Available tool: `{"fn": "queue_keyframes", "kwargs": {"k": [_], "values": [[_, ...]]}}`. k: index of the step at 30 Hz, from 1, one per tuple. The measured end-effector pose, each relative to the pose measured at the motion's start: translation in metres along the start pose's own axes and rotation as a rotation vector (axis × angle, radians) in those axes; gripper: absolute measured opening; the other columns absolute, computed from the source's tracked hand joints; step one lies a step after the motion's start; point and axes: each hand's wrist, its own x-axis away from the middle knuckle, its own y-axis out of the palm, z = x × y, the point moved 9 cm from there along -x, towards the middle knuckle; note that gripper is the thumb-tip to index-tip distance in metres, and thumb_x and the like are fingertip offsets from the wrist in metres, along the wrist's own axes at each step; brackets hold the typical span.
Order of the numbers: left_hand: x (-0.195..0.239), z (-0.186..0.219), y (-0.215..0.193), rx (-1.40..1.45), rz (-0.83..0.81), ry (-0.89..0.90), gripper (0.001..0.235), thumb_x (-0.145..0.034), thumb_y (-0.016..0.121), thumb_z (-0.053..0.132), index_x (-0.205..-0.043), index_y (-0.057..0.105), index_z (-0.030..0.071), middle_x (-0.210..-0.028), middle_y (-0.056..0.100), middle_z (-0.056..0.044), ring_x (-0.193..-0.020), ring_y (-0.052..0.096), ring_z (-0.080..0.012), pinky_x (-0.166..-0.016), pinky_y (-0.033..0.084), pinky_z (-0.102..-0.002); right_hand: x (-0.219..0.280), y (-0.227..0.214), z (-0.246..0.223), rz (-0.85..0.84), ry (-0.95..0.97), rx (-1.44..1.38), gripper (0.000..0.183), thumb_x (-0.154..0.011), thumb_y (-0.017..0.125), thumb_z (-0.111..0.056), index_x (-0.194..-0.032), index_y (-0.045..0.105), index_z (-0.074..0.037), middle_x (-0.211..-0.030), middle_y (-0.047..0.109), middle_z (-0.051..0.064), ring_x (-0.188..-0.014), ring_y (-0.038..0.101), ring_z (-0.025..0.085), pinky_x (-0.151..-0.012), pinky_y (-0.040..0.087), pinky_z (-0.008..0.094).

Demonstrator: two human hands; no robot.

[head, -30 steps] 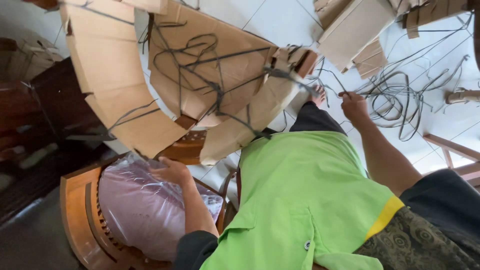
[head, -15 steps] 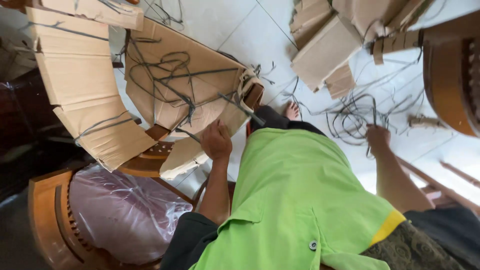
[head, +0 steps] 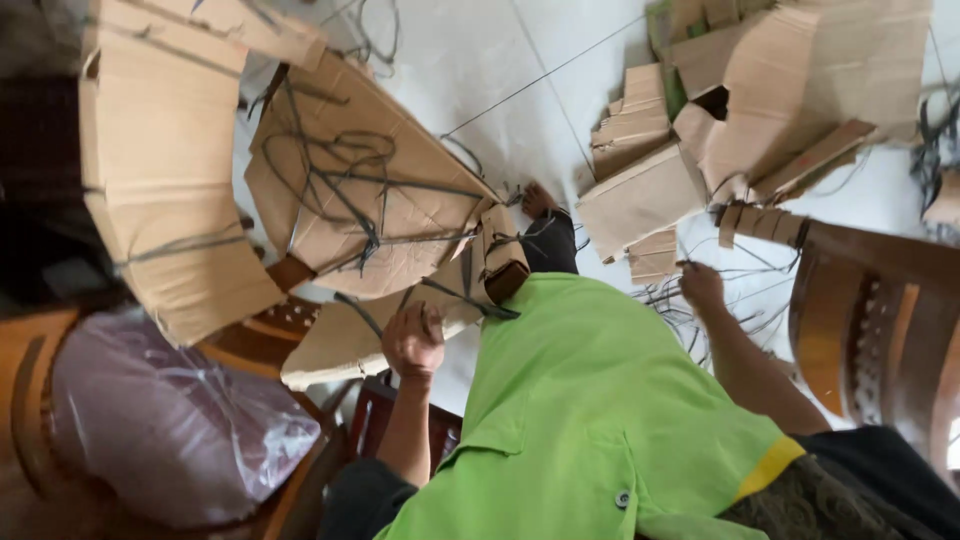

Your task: Wrapping a wooden chair with cardboard and securing it with plastic ties.

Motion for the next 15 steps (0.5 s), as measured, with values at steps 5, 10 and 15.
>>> {"fn": "queue_keyframes", "kwargs": {"k": [5, 10, 15], "values": [[-0.013, 0.010, -0.012, -0.038, 0.016, -0.035, 0.033, -0.096, 0.055, 0.047, -0.089, 0.072, 0.020, -0.072, 0.063, -0.001, -0.062, 0.065, -0.0208, -0.061, 0.052, -0.033, -0.049, -0.076, -0.105, 0.065, -0.105, 0.006, 0.036, -0.102, 0.057, -0.035, -0.120, 0.078, -0.012, -0.107, 0.074, 0.025, -0.114, 0.065, 0.044, -0.098, 0.050, 0.055], [-0.043, 0.028, -0.039, 0.058, -0.111, -0.068, 0.052, -0.105, 0.033, 0.042, -0.086, 0.073, 0.014, -0.081, 0.073, -0.006, -0.072, 0.068, -0.0246, -0.061, 0.051, -0.038, -0.113, -0.090, -0.189, 0.022, -0.278, 0.108, 0.041, -0.096, 0.047, -0.023, -0.120, 0.078, -0.010, -0.104, 0.075, 0.021, -0.095, 0.066, 0.038, -0.085, 0.048, 0.047], [-0.042, 0.022, -0.031, 0.025, -0.128, -0.163, 0.041, -0.100, 0.044, 0.037, -0.087, 0.074, 0.012, -0.084, 0.075, -0.007, -0.077, 0.069, -0.0256, -0.063, 0.051, -0.039, -0.155, -0.089, -0.280, -0.011, -0.536, 0.250, 0.042, -0.097, 0.046, -0.021, -0.118, 0.076, -0.002, -0.116, 0.072, 0.028, -0.107, 0.064, 0.047, -0.091, 0.046, 0.054]]}}
